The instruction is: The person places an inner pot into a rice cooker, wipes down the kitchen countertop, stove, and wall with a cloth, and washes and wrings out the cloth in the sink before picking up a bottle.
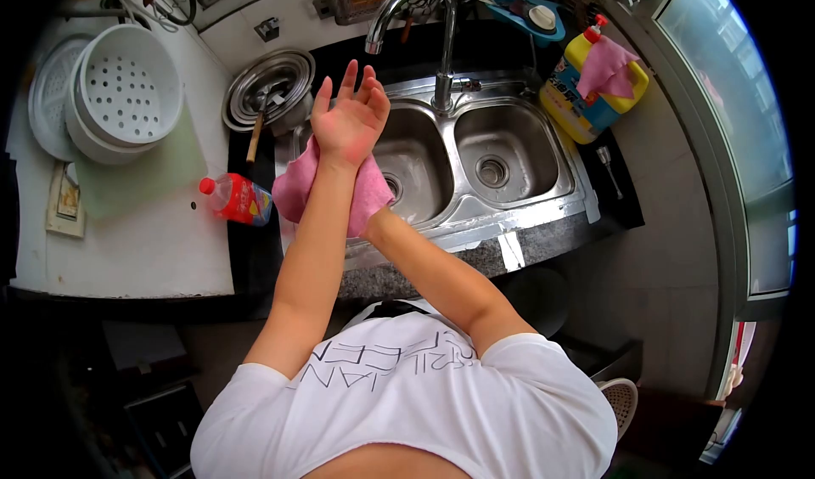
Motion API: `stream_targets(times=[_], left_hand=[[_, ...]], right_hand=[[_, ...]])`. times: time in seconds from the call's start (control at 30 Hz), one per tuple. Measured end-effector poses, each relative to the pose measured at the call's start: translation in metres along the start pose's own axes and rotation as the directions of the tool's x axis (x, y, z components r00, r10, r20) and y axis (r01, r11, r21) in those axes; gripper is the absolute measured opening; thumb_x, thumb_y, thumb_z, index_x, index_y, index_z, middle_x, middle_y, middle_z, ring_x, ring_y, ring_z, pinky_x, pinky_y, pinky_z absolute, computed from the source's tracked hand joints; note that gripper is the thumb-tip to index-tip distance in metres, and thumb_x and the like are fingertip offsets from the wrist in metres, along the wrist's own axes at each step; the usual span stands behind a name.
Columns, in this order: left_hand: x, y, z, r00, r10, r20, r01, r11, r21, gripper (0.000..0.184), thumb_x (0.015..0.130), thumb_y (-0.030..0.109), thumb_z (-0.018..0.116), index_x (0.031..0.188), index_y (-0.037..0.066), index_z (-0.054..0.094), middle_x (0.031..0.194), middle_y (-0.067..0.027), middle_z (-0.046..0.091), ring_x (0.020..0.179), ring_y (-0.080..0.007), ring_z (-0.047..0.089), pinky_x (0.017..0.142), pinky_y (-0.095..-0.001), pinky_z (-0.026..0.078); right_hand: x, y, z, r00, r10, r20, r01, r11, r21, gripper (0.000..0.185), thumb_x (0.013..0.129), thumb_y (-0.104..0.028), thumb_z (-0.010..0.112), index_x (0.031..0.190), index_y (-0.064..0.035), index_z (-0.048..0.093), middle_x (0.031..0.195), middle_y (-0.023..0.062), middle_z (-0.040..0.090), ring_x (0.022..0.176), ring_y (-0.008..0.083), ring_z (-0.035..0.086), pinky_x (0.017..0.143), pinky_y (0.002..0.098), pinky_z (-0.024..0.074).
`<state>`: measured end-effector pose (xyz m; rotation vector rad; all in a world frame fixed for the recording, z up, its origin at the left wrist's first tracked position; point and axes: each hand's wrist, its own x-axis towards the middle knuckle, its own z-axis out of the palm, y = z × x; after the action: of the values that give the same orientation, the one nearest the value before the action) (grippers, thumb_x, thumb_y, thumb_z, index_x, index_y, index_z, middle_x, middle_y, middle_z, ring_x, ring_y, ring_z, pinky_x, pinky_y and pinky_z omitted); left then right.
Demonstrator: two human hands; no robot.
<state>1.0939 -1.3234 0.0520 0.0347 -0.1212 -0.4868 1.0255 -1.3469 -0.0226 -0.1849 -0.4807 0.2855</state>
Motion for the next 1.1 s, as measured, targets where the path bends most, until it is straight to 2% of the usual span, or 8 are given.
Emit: stream_targets(times=[0.1, 0.17, 0.23, 0.43, 0.5, 0.57, 0.6, 1.1], left_hand=[[0.007, 0.006, -0.008, 0.977, 0.160, -0.141, -0.117, 0.954, 0.277, 0.030, 0.085, 0.023, 0.050, 0.109, 0.006, 0.049, 0.098, -0.0121, 0.055, 0.080, -0.0209, 0.056, 0.072, -0.0338, 0.048], [0.022, 0.020, -0.044, 0.845, 0.535, 0.011, -0.181, 0.267, 0.947, 0.022, 0.085, 0.017, 0.050, 0.104, 0.006, 0.052, 0.089, -0.0085, 0.058, 0.069, -0.0163, 0.057, 0.063, -0.0296, 0.049], [0.036, 0.048, -0.097, 0.612, 0.701, 0.366, -0.088, -0.400, 0.912, 0.016, 0.084, 0.013, 0.049, 0.098, 0.005, 0.054, 0.082, -0.0060, 0.058, 0.060, -0.0132, 0.056, 0.055, -0.0254, 0.047], [-0.004, 0.039, -0.107, 0.598, 0.801, 0.037, 0.418, -0.350, 0.838, 0.020, 0.080, 0.011, 0.048, 0.098, 0.008, 0.056, 0.091, -0.0112, 0.059, 0.087, -0.0223, 0.056, 0.076, -0.0334, 0.045], [-0.008, 0.029, -0.136, 0.896, 0.444, 0.015, 0.403, -0.827, 0.393, 0.024, 0.080, 0.016, 0.050, 0.101, 0.007, 0.057, 0.096, -0.0132, 0.058, 0.084, -0.0225, 0.058, 0.070, -0.0339, 0.048], [-0.016, 0.020, -0.141, 0.931, 0.339, -0.133, 0.364, -0.887, 0.283, 0.024, 0.081, 0.016, 0.050, 0.102, 0.007, 0.056, 0.096, -0.0132, 0.058, 0.083, -0.0225, 0.059, 0.070, -0.0338, 0.048], [-0.026, 0.018, -0.140, 0.926, 0.327, -0.190, 0.369, -0.890, 0.268, 0.025, 0.081, 0.017, 0.050, 0.102, 0.006, 0.056, 0.096, -0.0131, 0.058, 0.083, -0.0225, 0.059, 0.070, -0.0338, 0.048], [-0.047, 0.020, -0.111, 0.819, 0.175, -0.547, 0.335, -0.919, 0.208, 0.030, 0.082, 0.021, 0.050, 0.108, 0.005, 0.054, 0.098, -0.0130, 0.059, 0.080, -0.0229, 0.060, 0.068, -0.0330, 0.050]], right_hand=[[-0.001, 0.011, -0.016, 0.993, 0.115, -0.020, -0.101, 0.931, 0.351, 0.026, 0.092, -0.021, 0.039, 0.115, -0.0094, 0.038, 0.103, 0.0039, 0.050, 0.095, 0.0166, 0.049, 0.085, 0.0291, 0.0408], [0.003, 0.001, 0.054, 0.900, 0.165, -0.404, -0.113, 0.982, 0.150, 0.021, 0.091, -0.021, 0.040, 0.108, -0.0090, 0.041, 0.095, 0.0043, 0.050, 0.085, 0.0174, 0.049, 0.078, 0.0286, 0.0420], [0.002, -0.002, 0.083, 0.568, 0.036, -0.822, -0.261, 0.955, -0.138, 0.017, 0.089, -0.022, 0.043, 0.099, -0.0087, 0.046, 0.087, 0.0042, 0.051, 0.076, 0.0182, 0.051, 0.073, 0.0286, 0.0434], [-0.001, 0.047, 0.028, 0.635, -0.358, -0.685, -0.325, 0.680, -0.657, 0.017, 0.081, -0.022, 0.051, 0.085, -0.0091, 0.060, 0.090, 0.0017, 0.059, 0.082, 0.0181, 0.056, 0.077, 0.0313, 0.0446], [0.001, 0.079, 0.005, 0.654, -0.582, -0.484, -0.284, 0.404, -0.870, 0.018, 0.079, -0.023, 0.053, 0.080, -0.0092, 0.065, 0.091, 0.0009, 0.062, 0.084, 0.0180, 0.058, 0.078, 0.0322, 0.0450], [-0.018, 0.038, -0.004, 0.975, -0.180, 0.128, 0.164, 0.206, -0.965, 0.021, 0.079, -0.017, 0.049, 0.092, -0.0072, 0.062, 0.103, 0.0090, 0.058, 0.087, 0.0178, 0.056, 0.076, 0.0318, 0.0444], [-0.006, 0.017, 0.026, 0.915, 0.015, 0.404, 0.398, -0.205, -0.894, 0.018, 0.070, -0.015, 0.053, 0.084, -0.0114, 0.062, 0.100, 0.0079, 0.059, 0.089, 0.0195, 0.056, 0.072, 0.0314, 0.0440], [0.002, 0.003, 0.083, 0.999, 0.034, -0.012, 0.015, -0.690, -0.724, 0.009, 0.071, -0.014, 0.054, 0.079, -0.0171, 0.055, 0.069, 0.0016, 0.064, 0.066, 0.0232, 0.061, 0.056, 0.0337, 0.0449]])
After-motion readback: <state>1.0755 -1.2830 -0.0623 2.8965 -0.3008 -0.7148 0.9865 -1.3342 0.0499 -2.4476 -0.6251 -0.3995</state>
